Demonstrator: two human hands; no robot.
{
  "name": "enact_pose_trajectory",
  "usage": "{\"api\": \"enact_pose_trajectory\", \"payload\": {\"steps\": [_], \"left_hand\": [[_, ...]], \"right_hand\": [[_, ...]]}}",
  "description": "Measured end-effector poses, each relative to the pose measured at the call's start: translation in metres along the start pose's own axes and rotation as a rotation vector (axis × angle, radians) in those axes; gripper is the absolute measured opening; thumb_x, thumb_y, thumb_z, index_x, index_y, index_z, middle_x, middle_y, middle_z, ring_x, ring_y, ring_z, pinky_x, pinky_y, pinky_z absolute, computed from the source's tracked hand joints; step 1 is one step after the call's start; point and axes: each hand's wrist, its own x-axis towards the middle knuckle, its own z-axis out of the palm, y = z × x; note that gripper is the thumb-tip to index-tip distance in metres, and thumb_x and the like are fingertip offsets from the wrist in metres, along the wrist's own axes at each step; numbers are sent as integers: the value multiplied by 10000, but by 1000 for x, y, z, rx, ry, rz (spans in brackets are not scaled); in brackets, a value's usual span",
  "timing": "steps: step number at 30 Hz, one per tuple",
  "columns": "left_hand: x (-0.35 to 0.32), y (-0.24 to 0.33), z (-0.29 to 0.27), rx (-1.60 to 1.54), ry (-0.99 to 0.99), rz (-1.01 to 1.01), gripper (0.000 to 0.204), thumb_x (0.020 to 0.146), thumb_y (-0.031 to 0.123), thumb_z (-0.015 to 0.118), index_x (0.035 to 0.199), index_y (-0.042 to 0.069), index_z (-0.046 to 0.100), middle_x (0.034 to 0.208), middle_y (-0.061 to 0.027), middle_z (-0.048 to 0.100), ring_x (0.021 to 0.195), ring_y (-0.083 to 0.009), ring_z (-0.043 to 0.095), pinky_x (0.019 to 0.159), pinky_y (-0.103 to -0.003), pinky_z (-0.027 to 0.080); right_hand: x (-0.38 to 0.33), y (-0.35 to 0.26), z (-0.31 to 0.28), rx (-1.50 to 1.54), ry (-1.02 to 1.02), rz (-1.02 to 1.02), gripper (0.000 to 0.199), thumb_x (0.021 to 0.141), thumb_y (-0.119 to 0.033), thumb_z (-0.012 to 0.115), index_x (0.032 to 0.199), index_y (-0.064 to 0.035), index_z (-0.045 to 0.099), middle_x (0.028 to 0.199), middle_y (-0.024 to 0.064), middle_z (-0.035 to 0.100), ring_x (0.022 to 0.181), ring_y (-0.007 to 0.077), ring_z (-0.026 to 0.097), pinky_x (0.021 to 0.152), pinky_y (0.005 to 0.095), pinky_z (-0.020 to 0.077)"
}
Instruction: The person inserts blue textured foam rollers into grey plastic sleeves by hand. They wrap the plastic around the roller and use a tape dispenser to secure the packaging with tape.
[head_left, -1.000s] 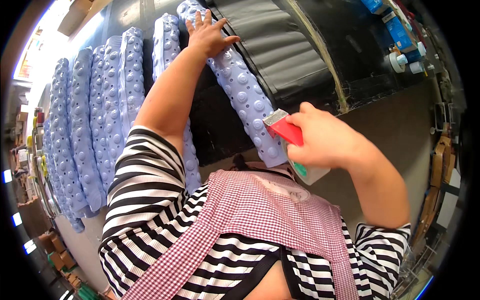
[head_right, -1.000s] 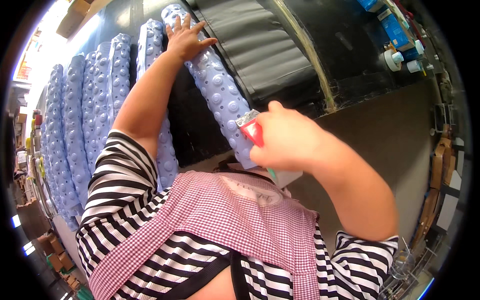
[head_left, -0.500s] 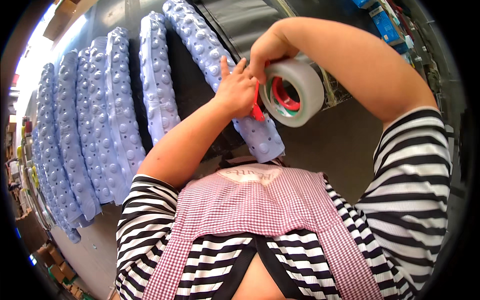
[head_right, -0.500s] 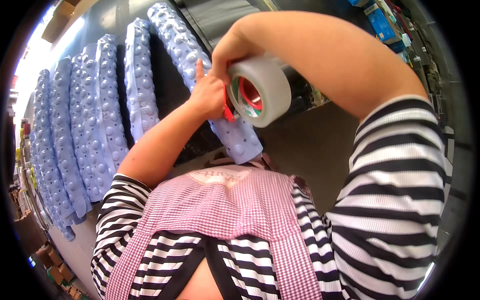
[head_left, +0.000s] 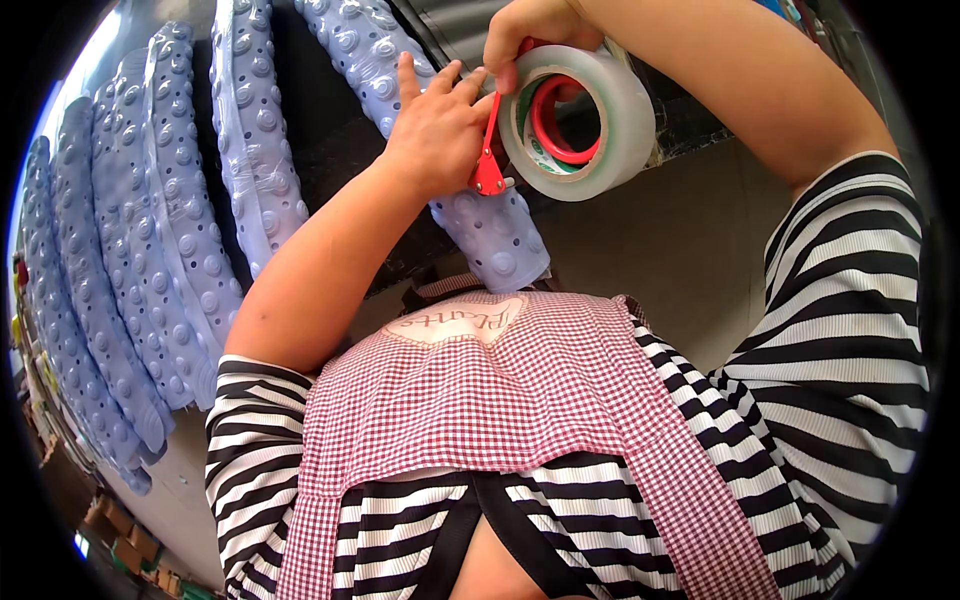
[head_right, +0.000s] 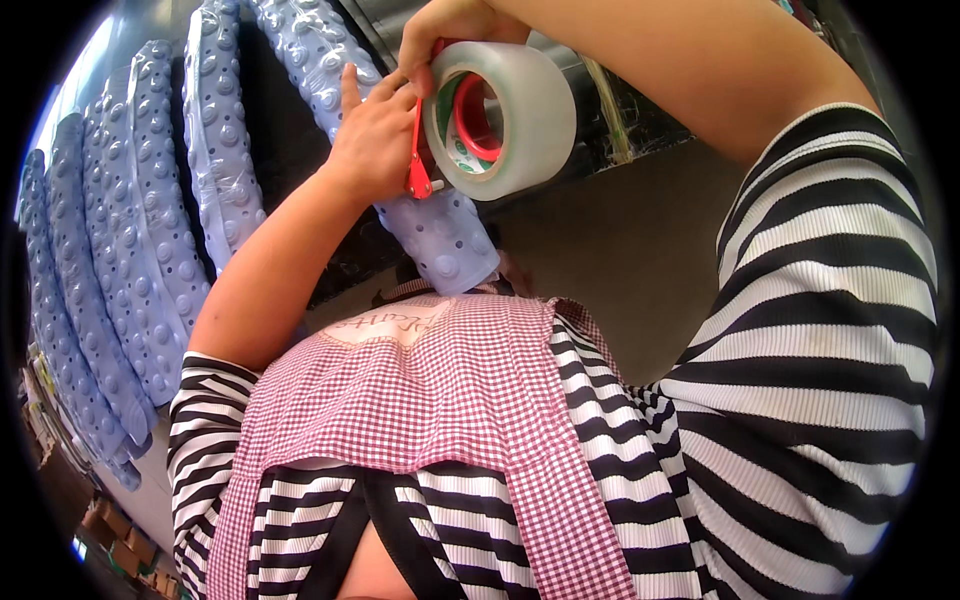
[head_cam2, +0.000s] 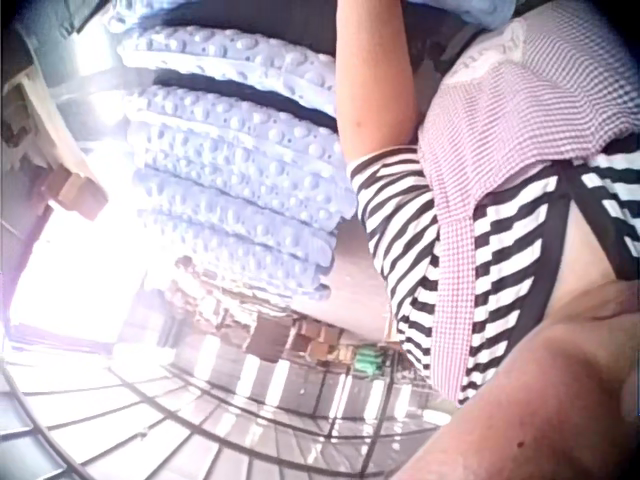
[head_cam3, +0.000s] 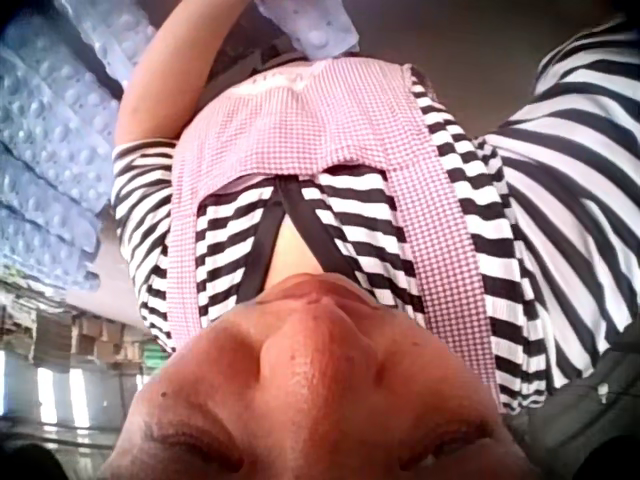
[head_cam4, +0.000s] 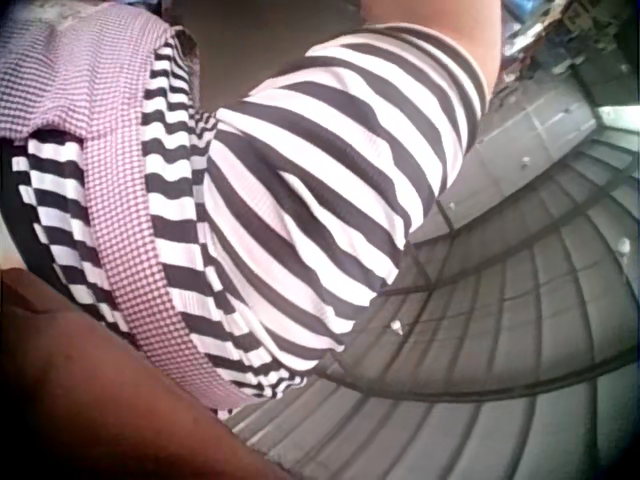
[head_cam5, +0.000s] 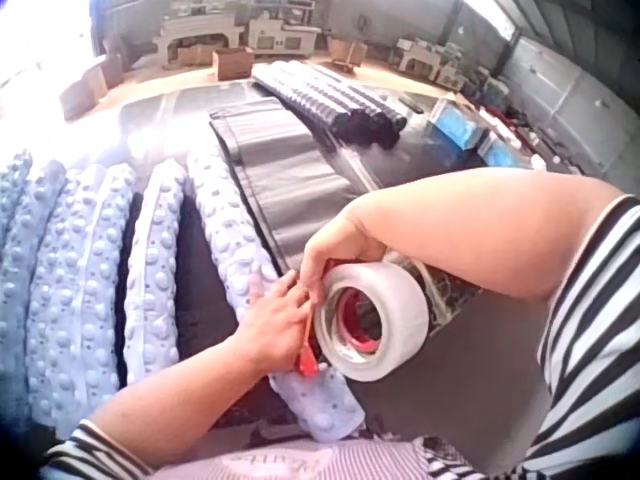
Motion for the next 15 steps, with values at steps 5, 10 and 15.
{"api": "enact_pose_trajectory", "payload": {"steps": [5, 10, 15], "left_hand": [[2, 0, 3, 15, 28, 8, 497, 884, 338, 637, 1366, 223, 600, 1488, -104, 512, 1421, -366, 416, 1113, -794, 53], [2, -2, 6, -57, 97, 116, 364, 854, 227, 606, 1203, 178, 699, 1336, -59, 590, 1335, -292, 497, 1159, -712, 134], [-3, 0, 3, -41, 23, 213, 305, 827, 230, 645, 1114, 160, 718, 1044, -16, 696, 1105, -222, 648, 1150, -484, 345]], "right_hand": [[2, 3, 0, 4, 1, -25, 215, 822, -210, 693, 950, -50, 756, 956, 95, 768, 788, 212, 709, 780, 365, 580], [10, -4, -4, -7, -72, 20, 290, 846, -280, 683, 1027, -66, 756, 969, 92, 772, 798, 233, 713, 820, 395, 577], [-1, 4, 36, -12, 75, 120, 157, 792, -206, 731, 810, -51, 709, 764, 97, 706, 601, 187, 641, 550, 347, 531]]}}
